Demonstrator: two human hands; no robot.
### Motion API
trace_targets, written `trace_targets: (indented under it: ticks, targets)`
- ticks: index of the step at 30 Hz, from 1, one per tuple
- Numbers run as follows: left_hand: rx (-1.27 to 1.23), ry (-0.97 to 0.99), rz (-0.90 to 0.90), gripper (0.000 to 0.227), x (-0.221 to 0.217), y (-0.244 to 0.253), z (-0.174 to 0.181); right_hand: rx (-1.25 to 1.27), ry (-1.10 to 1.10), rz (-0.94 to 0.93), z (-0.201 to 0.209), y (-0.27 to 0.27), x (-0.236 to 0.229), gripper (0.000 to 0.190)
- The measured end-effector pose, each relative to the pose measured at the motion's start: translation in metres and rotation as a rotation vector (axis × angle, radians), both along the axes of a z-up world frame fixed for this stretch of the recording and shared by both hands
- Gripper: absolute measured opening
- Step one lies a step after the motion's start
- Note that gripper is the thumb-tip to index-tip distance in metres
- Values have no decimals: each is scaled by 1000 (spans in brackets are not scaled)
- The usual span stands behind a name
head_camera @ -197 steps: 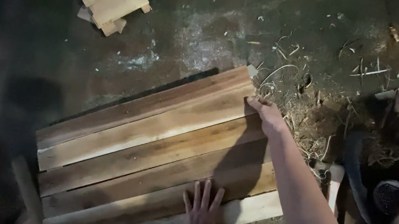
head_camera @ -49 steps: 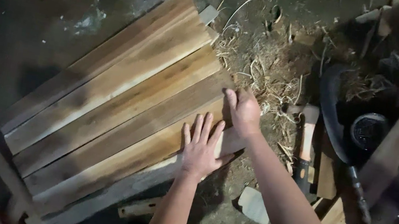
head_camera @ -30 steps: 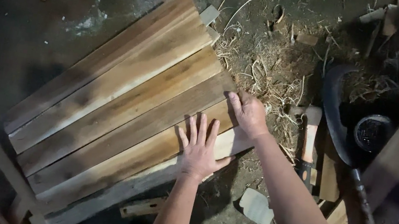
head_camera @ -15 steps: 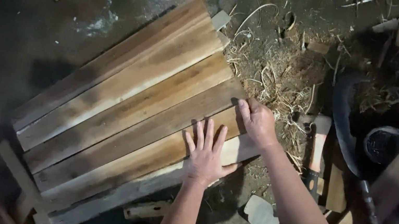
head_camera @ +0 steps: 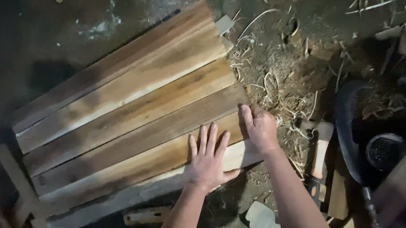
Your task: The person assembles a wooden crate by arranging planks on a frame and securing them with nails. They use a hammer to drive nails into the wood, ensuring the planks are firmly attached to the structure.
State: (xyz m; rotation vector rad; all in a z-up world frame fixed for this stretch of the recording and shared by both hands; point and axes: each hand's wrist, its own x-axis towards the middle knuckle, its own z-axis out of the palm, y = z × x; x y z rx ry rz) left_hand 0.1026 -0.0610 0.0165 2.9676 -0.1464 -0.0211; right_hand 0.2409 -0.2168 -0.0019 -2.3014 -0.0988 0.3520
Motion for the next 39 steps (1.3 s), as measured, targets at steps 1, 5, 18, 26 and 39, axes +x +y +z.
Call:
trace_targets:
  ticks: [1, 5, 18, 26, 39]
  targets:
    - [11, -32, -4, 116, 1, -1, -2, 18, 7, -9, -1, -2, 0, 46]
    - [-37, -65, -4, 114, -4, 1, -9, 36, 48, -42, -5, -3, -5, 47]
    - [-56, 34, -21, 112, -5, 2, 0, 241, 80, -46, 17, -15, -30, 39]
    - [-46, -35, -21, 114, -4, 3, -2, 335, -76, -80, 18, -28, -67, 54]
    - [-164, 130, -15, 110, 0, 7, 14, 278, -207, -259, 3, -15, -75, 39]
